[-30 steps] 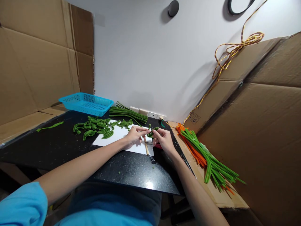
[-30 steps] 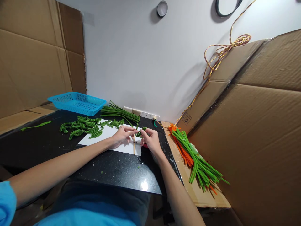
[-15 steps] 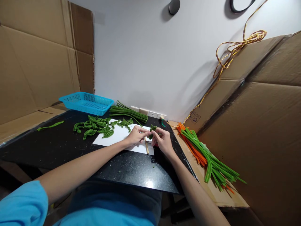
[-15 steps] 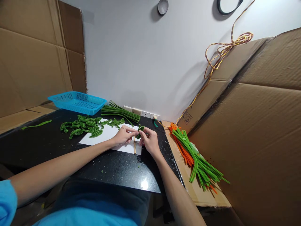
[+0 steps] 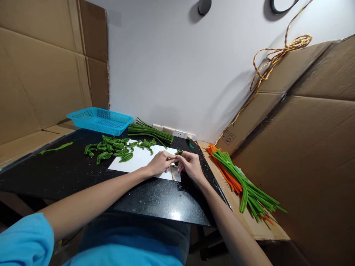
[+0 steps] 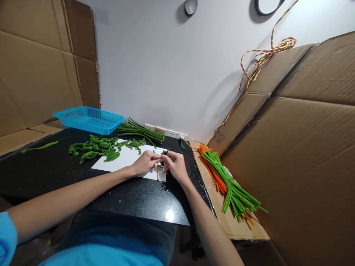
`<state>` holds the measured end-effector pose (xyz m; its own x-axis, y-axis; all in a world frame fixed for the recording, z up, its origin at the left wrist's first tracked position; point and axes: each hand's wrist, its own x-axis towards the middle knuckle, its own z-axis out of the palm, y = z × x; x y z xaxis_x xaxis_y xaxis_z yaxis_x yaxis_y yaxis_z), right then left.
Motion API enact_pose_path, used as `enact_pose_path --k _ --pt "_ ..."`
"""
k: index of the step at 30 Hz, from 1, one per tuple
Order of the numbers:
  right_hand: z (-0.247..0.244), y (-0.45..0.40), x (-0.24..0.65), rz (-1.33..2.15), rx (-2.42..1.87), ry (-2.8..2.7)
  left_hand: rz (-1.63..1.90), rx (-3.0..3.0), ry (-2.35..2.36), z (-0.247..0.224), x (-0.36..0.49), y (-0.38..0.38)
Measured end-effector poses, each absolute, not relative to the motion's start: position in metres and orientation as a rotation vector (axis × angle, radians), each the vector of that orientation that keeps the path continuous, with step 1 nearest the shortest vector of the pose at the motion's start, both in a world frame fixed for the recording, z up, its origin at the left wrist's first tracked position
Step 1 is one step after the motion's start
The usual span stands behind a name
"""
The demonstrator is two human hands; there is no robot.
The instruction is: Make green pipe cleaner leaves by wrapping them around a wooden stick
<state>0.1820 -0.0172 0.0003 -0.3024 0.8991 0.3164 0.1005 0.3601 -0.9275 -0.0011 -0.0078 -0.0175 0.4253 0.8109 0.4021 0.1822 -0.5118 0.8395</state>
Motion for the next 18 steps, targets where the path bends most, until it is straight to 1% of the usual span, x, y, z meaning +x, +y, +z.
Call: enact_pose_path --k 7,11,18 --pt "0.0048 -0.0184 0.1826 1.069 -0.939 -1.701 1.118 2.031 0.773 -0.0118 0.0019 -0.0093" --pt "0.0072 -0.0157 0.1846 1.022 -0.943 -1.697 1.041 1.801 0.736 -0.0115 0.0027 -0.0085" --pt "0.0074 -0.0113 0.1867 1.033 -0.932 -1.566 1.094 1.467 0.779 -0.0137 0.0017 -0.0013"
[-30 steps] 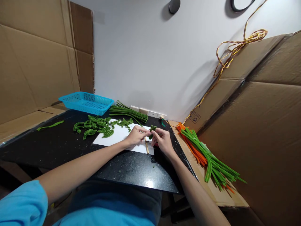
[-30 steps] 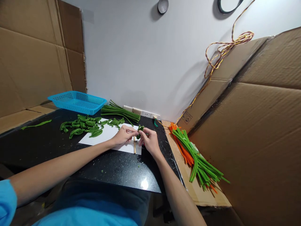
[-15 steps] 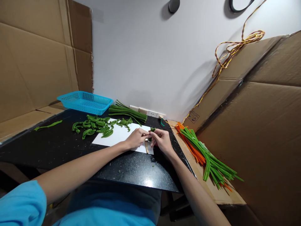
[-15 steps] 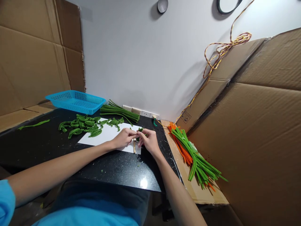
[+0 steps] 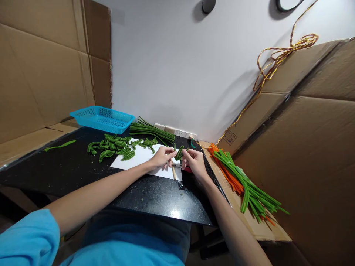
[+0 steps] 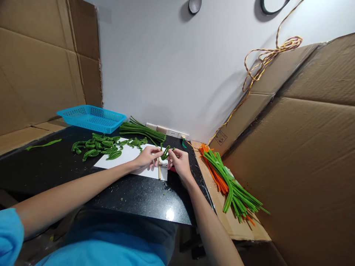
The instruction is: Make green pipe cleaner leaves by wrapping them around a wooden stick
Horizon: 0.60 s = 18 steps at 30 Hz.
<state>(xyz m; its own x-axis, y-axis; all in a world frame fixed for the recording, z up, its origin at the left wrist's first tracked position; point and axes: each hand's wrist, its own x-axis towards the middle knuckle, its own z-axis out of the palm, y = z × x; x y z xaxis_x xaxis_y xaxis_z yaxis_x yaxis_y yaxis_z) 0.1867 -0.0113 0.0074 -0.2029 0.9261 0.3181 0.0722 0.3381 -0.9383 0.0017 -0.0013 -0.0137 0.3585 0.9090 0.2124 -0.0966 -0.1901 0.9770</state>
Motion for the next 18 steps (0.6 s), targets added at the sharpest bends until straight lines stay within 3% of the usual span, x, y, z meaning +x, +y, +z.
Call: enact_pose_path --k 10,18 --pt "0.0018 -0.0059 0.1874 1.088 -0.981 -1.587 1.157 1.412 0.771 -0.0116 0.0025 -0.0031" --pt "0.0026 -0.0105 0.1867 0.943 -0.993 -1.703 1.131 1.507 0.762 -0.0164 0.0028 -0.0014"
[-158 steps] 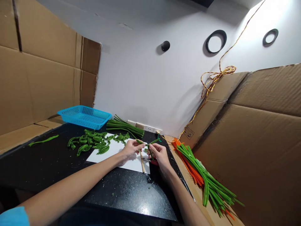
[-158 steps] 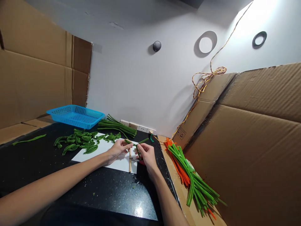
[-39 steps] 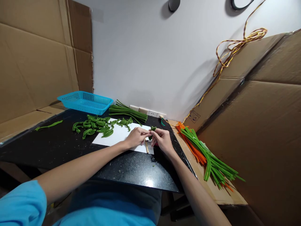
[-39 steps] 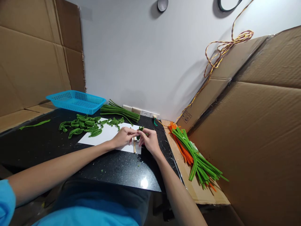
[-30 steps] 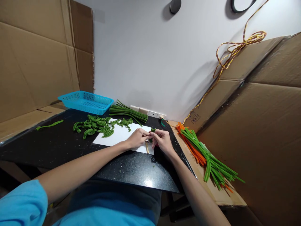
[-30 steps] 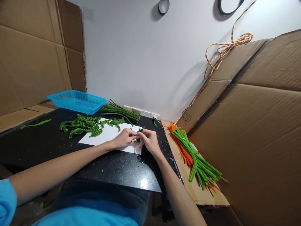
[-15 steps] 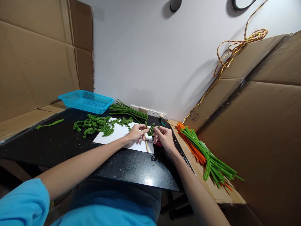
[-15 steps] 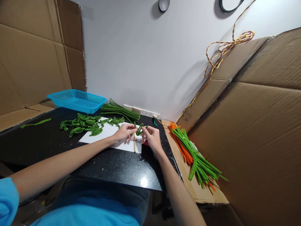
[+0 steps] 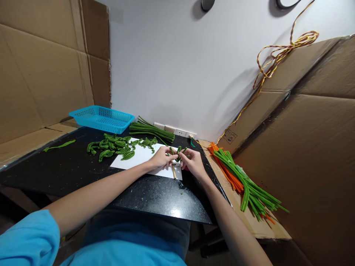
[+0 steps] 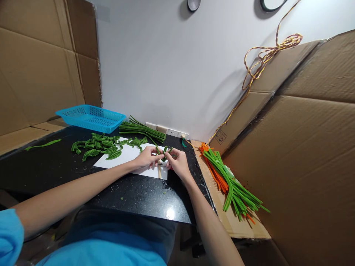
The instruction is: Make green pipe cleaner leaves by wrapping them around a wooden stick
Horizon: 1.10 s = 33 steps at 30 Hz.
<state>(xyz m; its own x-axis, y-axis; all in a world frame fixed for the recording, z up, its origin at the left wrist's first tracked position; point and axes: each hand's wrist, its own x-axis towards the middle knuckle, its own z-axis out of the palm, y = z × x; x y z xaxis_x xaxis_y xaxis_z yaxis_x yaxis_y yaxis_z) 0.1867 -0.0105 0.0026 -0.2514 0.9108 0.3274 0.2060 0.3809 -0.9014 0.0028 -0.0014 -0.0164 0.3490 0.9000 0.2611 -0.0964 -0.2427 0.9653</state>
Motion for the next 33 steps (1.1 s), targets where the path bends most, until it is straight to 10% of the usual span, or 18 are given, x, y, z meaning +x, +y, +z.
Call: enact_pose_path --k 33 --pt "0.0035 -0.0129 0.1847 0.729 -1.031 -1.721 1.116 1.454 0.756 -0.0201 0.0068 0.0038"
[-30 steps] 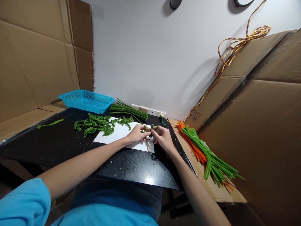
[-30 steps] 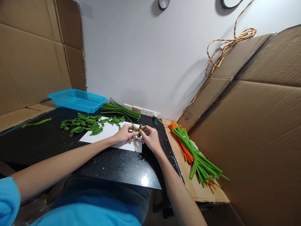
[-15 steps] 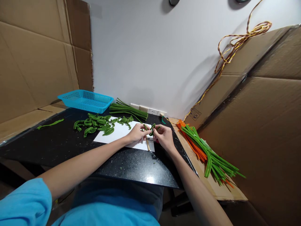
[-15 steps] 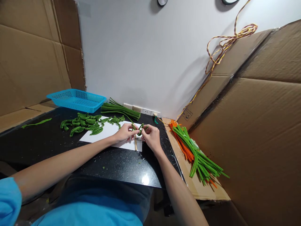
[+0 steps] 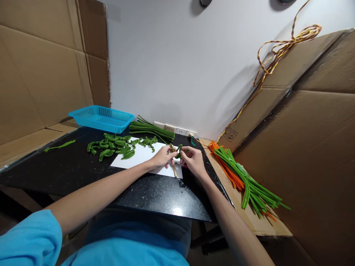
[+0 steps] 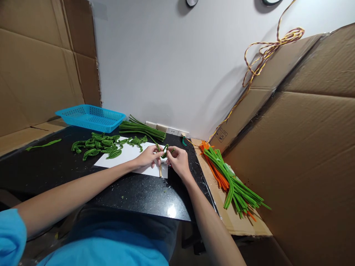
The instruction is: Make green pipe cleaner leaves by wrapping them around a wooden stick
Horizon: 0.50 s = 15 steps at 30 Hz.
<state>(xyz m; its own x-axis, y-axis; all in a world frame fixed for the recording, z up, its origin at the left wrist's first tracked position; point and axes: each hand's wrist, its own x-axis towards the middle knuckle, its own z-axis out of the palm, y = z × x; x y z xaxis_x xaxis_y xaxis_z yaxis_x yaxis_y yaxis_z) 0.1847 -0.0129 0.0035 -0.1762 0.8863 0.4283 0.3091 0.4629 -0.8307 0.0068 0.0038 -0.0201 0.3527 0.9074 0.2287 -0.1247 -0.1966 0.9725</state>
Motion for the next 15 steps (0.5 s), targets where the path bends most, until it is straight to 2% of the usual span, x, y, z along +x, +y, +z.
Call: enact_pose_path --k 9,15 --pt "0.0070 -0.0105 0.1833 1.001 -0.896 -1.582 1.171 1.316 0.716 -0.0151 0.0035 0.0019" --pt "0.0052 -0.0093 0.1845 0.956 -0.899 -1.511 1.208 1.229 0.662 -0.0178 0.0094 0.0035"
